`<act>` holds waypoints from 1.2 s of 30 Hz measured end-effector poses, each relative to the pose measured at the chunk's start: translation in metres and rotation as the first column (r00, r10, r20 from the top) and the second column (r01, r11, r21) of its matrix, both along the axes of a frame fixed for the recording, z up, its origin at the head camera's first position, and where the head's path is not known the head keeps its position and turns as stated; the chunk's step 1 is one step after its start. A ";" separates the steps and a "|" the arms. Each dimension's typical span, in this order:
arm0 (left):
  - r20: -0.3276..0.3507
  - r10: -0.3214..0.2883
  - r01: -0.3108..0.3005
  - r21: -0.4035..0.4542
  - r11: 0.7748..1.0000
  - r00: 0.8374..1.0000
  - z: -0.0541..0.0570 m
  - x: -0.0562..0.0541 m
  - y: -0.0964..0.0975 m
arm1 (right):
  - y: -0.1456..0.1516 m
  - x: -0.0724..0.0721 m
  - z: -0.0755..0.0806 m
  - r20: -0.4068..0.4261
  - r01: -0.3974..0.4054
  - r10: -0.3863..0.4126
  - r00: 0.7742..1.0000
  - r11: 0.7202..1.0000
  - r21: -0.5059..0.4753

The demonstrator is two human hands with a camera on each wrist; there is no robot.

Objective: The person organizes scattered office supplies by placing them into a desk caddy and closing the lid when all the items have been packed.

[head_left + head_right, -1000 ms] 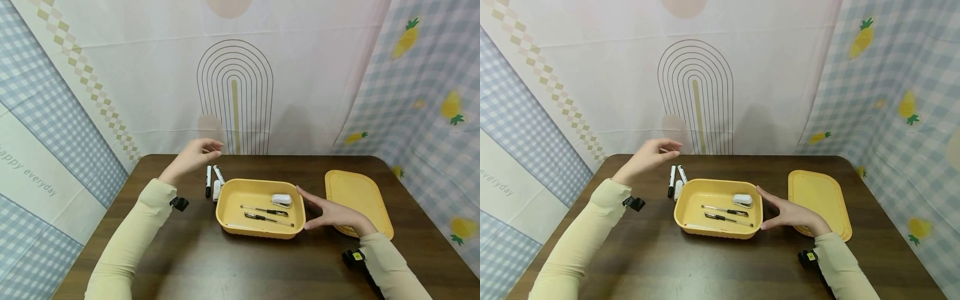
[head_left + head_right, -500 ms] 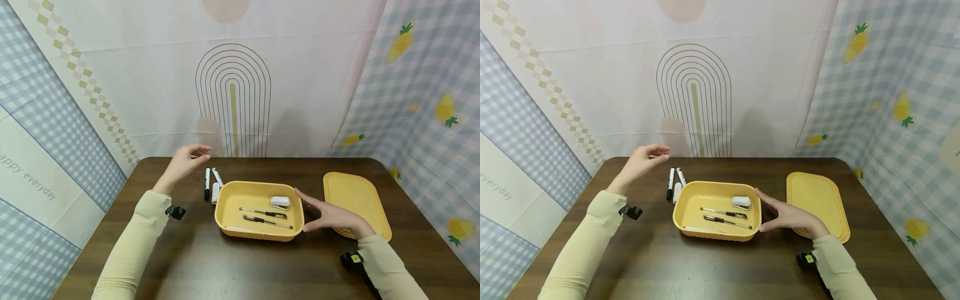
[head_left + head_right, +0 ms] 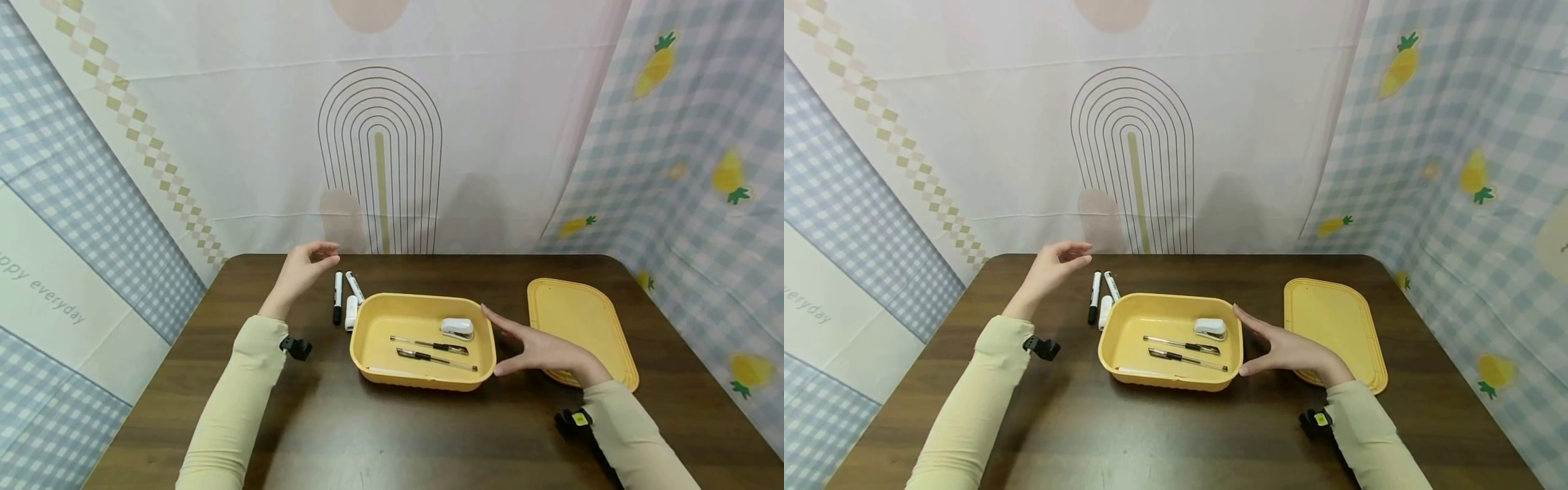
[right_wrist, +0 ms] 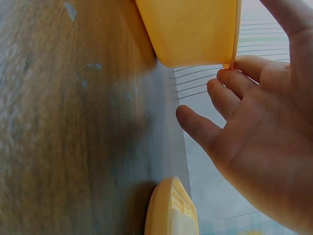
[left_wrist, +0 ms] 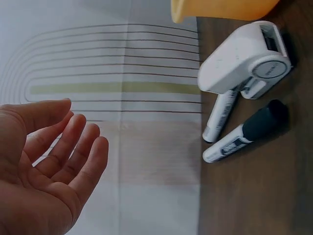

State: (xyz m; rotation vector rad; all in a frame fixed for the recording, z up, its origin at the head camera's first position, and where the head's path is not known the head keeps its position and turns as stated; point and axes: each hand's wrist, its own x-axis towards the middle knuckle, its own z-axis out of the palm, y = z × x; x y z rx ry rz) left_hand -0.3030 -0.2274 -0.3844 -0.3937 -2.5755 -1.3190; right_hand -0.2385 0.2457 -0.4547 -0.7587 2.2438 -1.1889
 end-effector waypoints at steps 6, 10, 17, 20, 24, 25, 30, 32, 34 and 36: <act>0.052 0.052 -0.053 0.014 0.999 0.997 -0.020 -0.006 -0.004 | -0.001 0.000 -0.001 -0.006 0.002 -0.002 1.000 1.000 0.006; 0.094 0.070 -0.072 0.017 0.997 0.993 -0.033 -0.010 -0.005 | -0.001 0.001 0.000 -0.004 0.004 -0.004 1.000 1.000 0.007; 0.128 0.093 -0.096 0.020 0.995 0.987 -0.047 -0.014 -0.006 | -0.001 0.001 0.001 0.008 0.008 -0.008 1.000 1.000 0.001; 0.136 0.100 -0.102 0.008 0.995 0.986 -0.054 -0.015 -0.006 | -0.001 0.000 0.000 0.007 0.005 -0.005 1.000 1.000 0.002; 0.154 0.108 -0.109 -0.002 0.994 0.982 -0.060 -0.015 -0.006 | 0.000 0.000 -0.001 0.002 -0.002 0.002 1.000 1.000 0.001; 0.158 0.109 -0.110 -0.001 0.994 0.981 -0.062 -0.015 -0.006 | -0.001 0.000 -0.001 0.003 -0.003 0.003 1.000 1.000 -0.001; 0.175 0.111 -0.110 -0.019 0.994 0.978 -0.067 -0.018 -0.005 | -0.001 0.000 0.000 0.003 -0.001 0.001 1.000 1.000 -0.008; 0.190 0.115 -0.112 -0.027 0.993 0.975 -0.068 -0.018 -0.006 | -0.001 0.000 0.000 0.003 -0.002 0.002 1.000 1.000 -0.008; 0.203 0.118 -0.114 -0.032 0.993 0.972 -0.069 -0.018 -0.005 | -0.001 0.000 0.001 0.006 -0.003 0.003 1.000 1.000 -0.006; 0.215 0.122 -0.117 -0.034 0.993 0.969 -0.069 -0.019 -0.005 | -0.001 0.001 0.001 0.007 -0.004 0.004 1.000 1.000 -0.006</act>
